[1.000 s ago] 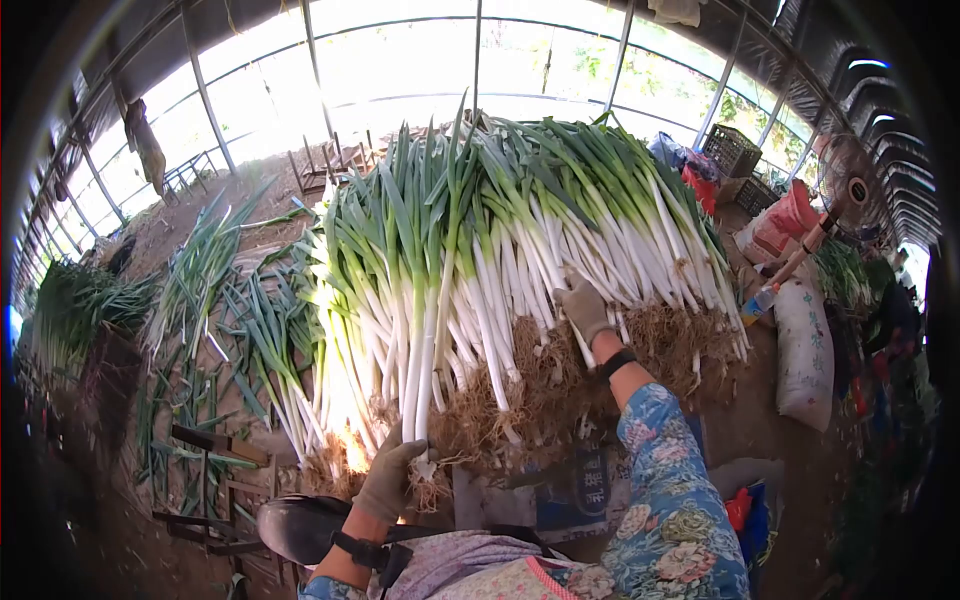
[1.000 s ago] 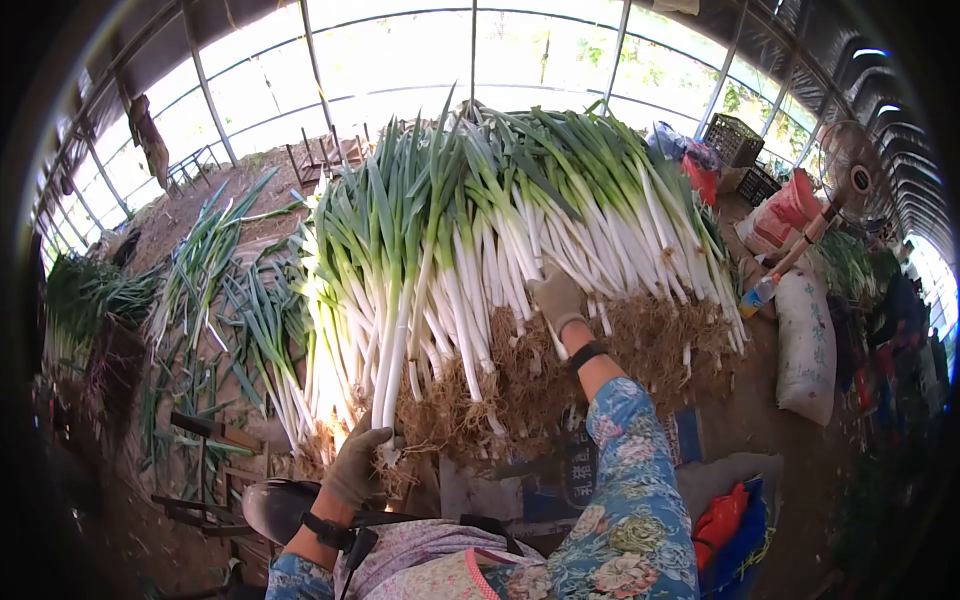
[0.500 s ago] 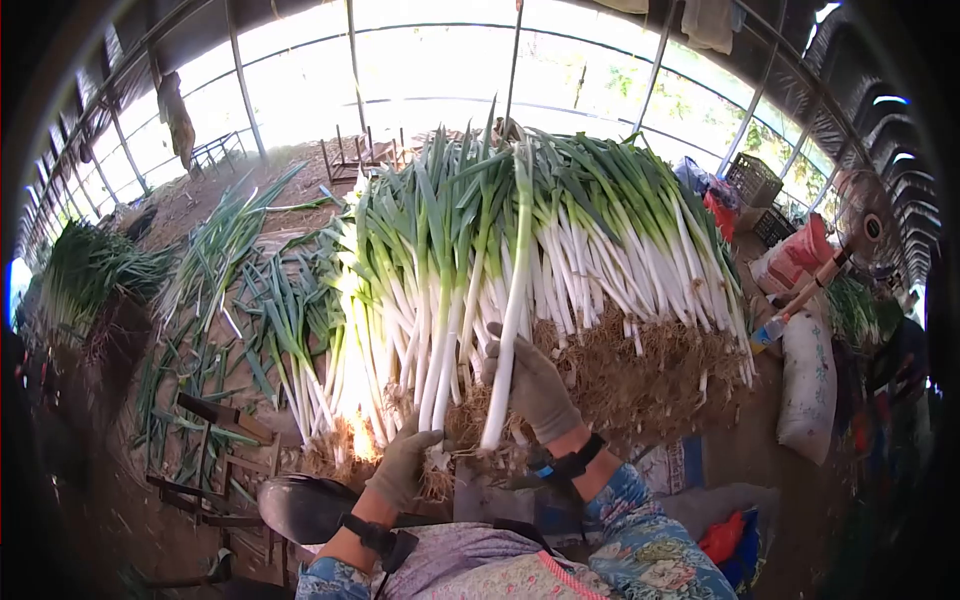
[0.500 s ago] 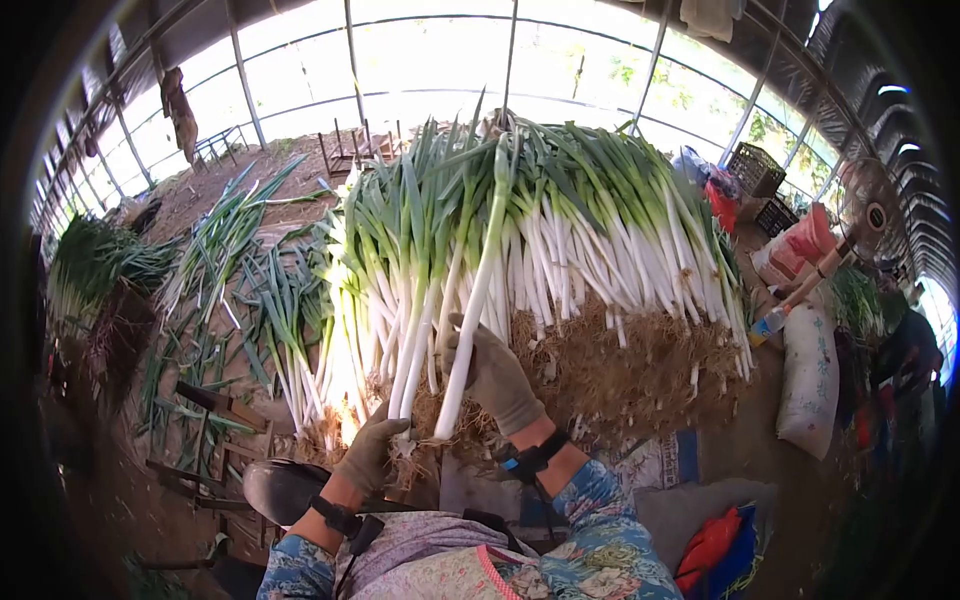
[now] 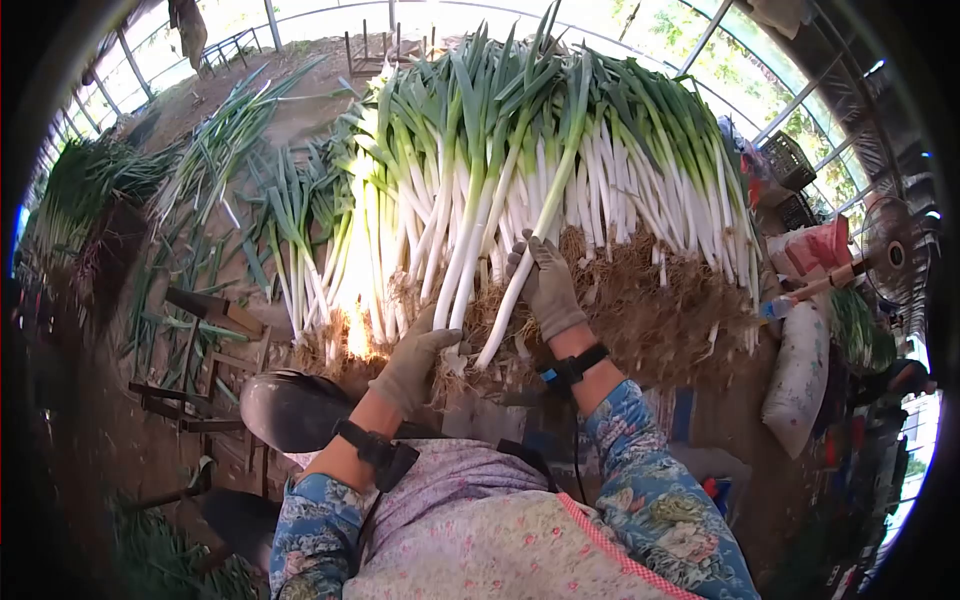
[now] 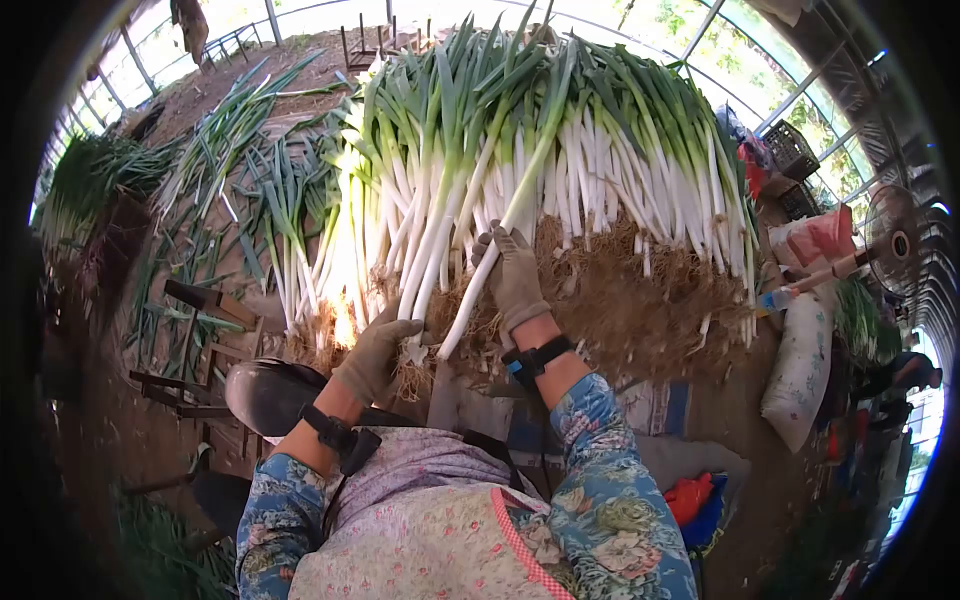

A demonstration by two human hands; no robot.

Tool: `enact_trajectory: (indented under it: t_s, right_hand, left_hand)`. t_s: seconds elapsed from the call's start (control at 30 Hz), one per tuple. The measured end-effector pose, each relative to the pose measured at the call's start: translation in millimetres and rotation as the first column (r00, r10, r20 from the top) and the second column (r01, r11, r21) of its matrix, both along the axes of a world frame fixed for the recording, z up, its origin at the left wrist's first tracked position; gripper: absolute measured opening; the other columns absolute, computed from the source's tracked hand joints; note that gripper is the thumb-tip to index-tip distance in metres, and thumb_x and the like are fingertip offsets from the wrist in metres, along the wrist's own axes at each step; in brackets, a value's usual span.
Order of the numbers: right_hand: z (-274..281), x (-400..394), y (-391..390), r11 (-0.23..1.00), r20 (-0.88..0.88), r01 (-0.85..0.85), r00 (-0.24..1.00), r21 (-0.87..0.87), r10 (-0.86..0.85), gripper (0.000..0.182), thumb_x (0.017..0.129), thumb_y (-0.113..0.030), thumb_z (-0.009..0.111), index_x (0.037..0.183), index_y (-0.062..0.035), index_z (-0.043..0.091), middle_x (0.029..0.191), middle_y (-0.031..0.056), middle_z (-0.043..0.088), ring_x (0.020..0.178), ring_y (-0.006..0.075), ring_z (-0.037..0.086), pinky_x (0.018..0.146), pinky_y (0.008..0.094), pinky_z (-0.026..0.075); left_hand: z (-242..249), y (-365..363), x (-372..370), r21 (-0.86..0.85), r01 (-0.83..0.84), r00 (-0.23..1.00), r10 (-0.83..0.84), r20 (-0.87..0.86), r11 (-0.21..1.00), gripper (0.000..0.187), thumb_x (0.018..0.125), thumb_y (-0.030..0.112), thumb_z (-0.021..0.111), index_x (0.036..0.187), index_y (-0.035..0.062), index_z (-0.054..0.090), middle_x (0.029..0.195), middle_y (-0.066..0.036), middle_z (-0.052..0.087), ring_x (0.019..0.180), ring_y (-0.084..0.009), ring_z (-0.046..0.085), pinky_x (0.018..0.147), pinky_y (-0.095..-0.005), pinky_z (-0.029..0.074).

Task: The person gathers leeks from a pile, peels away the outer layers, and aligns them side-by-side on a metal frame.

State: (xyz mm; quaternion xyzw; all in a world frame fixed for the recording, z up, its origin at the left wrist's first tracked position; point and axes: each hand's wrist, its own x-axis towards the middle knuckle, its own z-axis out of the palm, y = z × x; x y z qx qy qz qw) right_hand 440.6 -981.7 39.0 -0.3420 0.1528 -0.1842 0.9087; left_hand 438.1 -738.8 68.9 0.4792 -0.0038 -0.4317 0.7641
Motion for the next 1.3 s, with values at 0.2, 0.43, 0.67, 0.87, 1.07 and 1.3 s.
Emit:
enact_trajectory:
  t_s: [0.2,0.43,0.67,0.87,1.07,1.3]
  right_hand:
    - [28.1,3.2,37.8,0.776,-0.144,0.037,0.976,-0.629,-0.163,0.027,0.099,-0.018,0.060,0.118,0.0018,0.057,0.081,0.0039,0.060,0.070,0.0124,0.061,0.064,0.0245,0.053]
    - [-4.5,1.2,49.6,0.468,-0.156,0.030,0.922,-0.883,-0.353,0.023,0.095,-0.017,0.059,0.103,0.0045,0.059,0.085,0.0180,0.063,0.076,0.0292,0.059,0.071,0.0403,0.048]
    - [-29.7,7.1,46.1,0.617,-0.001,0.165,0.966,-0.769,-0.259,0.031,0.101,-0.023,0.054,0.117,0.0023,0.060,0.085,0.0086,0.065,0.079,0.0179,0.062,0.073,0.0320,0.052]
    - [-2.2,-5.6,51.0,0.953,-0.109,-0.285,0.949,0.104,0.296,0.043,0.101,-0.031,0.056,0.122,0.0060,0.056,0.101,0.0155,0.067,0.089,0.0249,0.069,0.084,0.0353,0.059]
    - [27.2,-53.0,32.4,0.929,-0.273,-0.371,0.892,0.009,0.359,0.038,0.099,-0.026,0.057,0.120,0.0055,0.057,0.099,0.0126,0.068,0.084,0.0203,0.068,0.079,0.0321,0.060]
    - [68.0,-139.4,17.4,0.850,-0.472,-0.510,0.787,-0.134,0.398,0.037,0.092,-0.022,0.065,0.118,0.0019,0.057,0.101,0.0118,0.068,0.084,0.0198,0.068,0.075,0.0330,0.059]
  left_hand:
    - [-14.4,-7.0,-4.7,0.046,0.007,0.992,-0.013,0.129,0.999,0.064,0.082,0.006,0.062,0.142,0.0019,0.042,0.112,-0.012,0.062,0.099,-0.0220,0.061,0.089,-0.0348,0.050]
    - [-30.6,-15.8,-14.1,0.080,0.022,0.981,-0.037,0.193,0.997,0.068,0.083,0.006,0.065,0.145,-0.0004,0.038,0.127,-0.015,0.059,0.115,-0.0240,0.056,0.102,-0.0342,0.043]
    - [-35.8,-20.4,-18.1,0.095,0.066,0.957,-0.090,0.275,0.993,0.068,0.085,0.008,0.067,0.145,-0.0015,0.037,0.125,-0.014,0.059,0.114,-0.0225,0.056,0.101,-0.0338,0.044]
    - [-24.0,-17.9,-30.0,0.032,0.080,0.942,-0.086,0.326,0.996,0.059,0.089,0.009,0.067,0.140,-0.0020,0.039,0.122,-0.013,0.060,0.113,-0.0197,0.057,0.099,-0.0334,0.046]
    - [18.3,-10.5,-14.9,0.322,0.281,0.881,-0.376,0.288,0.904,0.046,0.099,0.025,0.059,0.132,-0.0057,0.050,0.124,-0.016,0.059,0.113,-0.0210,0.056,0.099,-0.0319,0.045]
    - [33.5,-59.3,-4.8,0.074,0.284,0.943,-0.292,0.160,0.956,0.047,0.099,0.031,0.056,0.135,0.0014,0.051,0.126,-0.011,0.058,0.119,-0.0215,0.054,0.105,-0.0353,0.042]
